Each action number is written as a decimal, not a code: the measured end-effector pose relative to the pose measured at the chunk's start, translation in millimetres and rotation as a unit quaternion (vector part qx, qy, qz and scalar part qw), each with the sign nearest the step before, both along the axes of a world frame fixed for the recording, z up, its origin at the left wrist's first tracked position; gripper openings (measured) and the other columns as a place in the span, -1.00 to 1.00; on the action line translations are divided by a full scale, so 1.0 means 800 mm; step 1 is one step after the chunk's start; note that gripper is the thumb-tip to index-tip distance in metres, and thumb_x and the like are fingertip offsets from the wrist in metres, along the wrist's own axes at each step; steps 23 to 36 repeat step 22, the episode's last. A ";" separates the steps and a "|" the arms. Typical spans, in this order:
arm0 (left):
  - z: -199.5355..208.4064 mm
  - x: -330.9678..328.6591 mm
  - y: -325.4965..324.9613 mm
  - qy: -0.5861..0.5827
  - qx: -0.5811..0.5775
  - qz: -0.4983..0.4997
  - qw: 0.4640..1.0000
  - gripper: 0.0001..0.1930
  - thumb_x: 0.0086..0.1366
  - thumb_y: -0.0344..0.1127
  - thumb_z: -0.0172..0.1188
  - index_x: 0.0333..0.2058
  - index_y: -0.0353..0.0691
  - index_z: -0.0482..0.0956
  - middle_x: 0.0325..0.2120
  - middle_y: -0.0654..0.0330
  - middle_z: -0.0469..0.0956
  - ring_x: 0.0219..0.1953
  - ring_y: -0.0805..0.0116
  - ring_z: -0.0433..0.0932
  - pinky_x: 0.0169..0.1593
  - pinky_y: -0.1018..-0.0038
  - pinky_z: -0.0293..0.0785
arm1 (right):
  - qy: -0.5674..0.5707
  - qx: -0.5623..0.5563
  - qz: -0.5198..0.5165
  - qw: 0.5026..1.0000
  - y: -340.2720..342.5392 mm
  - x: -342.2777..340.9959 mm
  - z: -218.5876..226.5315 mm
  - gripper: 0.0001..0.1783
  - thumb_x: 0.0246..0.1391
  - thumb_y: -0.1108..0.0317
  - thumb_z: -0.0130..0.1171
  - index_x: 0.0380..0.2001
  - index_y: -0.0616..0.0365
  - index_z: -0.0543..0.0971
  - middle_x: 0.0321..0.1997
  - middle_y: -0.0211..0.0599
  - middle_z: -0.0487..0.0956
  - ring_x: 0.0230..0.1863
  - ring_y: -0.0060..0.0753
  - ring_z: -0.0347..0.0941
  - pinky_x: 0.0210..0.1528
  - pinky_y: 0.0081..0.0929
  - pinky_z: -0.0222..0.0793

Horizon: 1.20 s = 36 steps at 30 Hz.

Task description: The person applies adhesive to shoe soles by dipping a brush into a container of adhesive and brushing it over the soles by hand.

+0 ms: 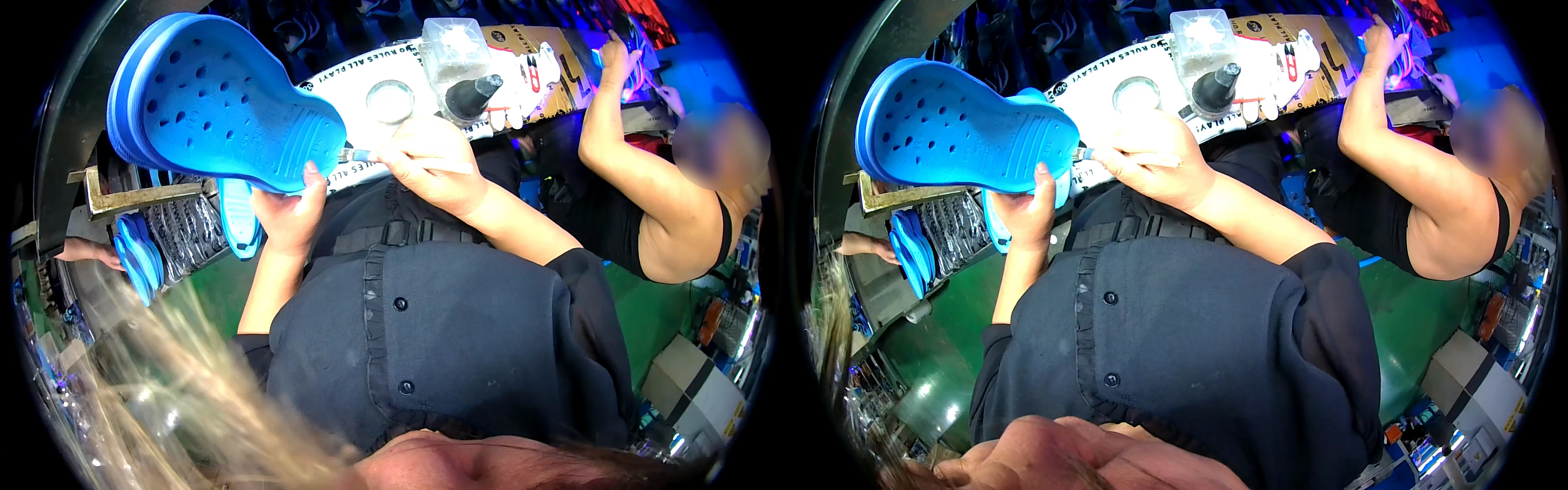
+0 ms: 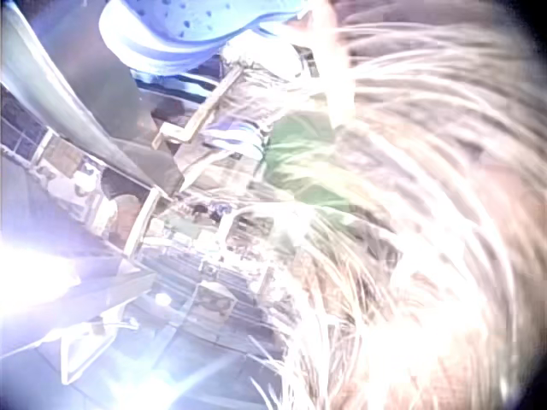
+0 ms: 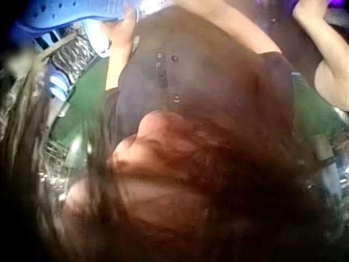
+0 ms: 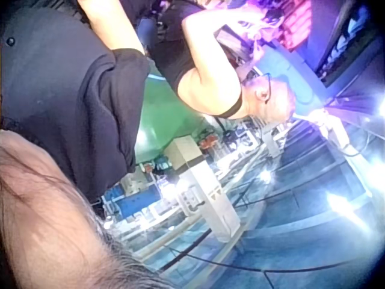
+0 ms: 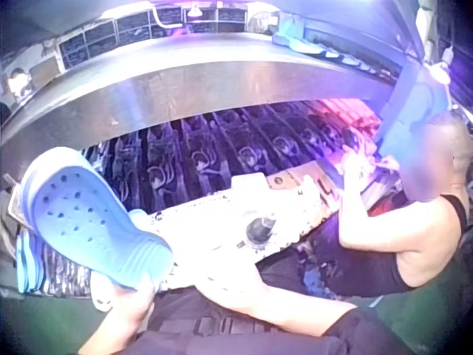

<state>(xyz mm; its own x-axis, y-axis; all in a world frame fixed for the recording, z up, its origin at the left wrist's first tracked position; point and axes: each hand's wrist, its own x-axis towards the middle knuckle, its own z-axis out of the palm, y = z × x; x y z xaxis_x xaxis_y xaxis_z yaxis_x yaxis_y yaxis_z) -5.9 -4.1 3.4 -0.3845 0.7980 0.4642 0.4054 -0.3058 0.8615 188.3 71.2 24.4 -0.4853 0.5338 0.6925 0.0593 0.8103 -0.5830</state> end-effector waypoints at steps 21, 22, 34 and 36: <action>0.001 0.003 0.004 0.009 0.024 -0.020 0.999 -0.61 -0.05 -0.57 0.13 -0.16 -0.39 0.34 -0.30 0.05 0.47 -0.29 0.38 0.47 -0.16 0.53 0.37 | 0.057 -0.097 0.000 0.994 -0.001 0.007 -0.011 -0.90 -0.01 0.44 0.07 -0.45 0.18 0.56 -0.56 -0.31 0.55 -0.55 -0.33 0.44 -0.49 -0.50 0.30; 0.002 0.003 0.004 -0.002 0.013 -0.018 1.000 -0.60 -0.05 -0.56 0.14 -0.16 -0.39 0.34 -0.30 0.03 0.47 -0.29 0.37 0.47 -0.16 0.53 0.37 | 0.047 -0.055 0.010 0.997 0.003 0.005 -0.015 -0.87 0.01 0.43 0.07 -0.36 0.16 0.56 -0.55 -0.31 0.56 -0.57 -0.35 0.43 -0.48 -0.50 0.31; 0.002 0.003 0.004 -0.002 0.013 -0.018 1.000 -0.60 -0.05 -0.56 0.14 -0.16 -0.39 0.34 -0.30 0.03 0.47 -0.29 0.37 0.47 -0.16 0.53 0.37 | 0.047 -0.055 0.010 0.997 0.003 0.005 -0.015 -0.87 0.01 0.43 0.07 -0.36 0.16 0.56 -0.55 -0.31 0.56 -0.57 -0.35 0.43 -0.48 -0.50 0.31; 0.002 0.003 0.004 -0.002 0.013 -0.018 1.000 -0.60 -0.05 -0.56 0.14 -0.16 -0.39 0.34 -0.30 0.03 0.47 -0.29 0.37 0.47 -0.16 0.53 0.37 | 0.047 -0.055 0.010 0.997 0.003 0.005 -0.015 -0.87 0.01 0.43 0.07 -0.36 0.16 0.56 -0.55 -0.31 0.56 -0.57 -0.35 0.43 -0.48 -0.50 0.31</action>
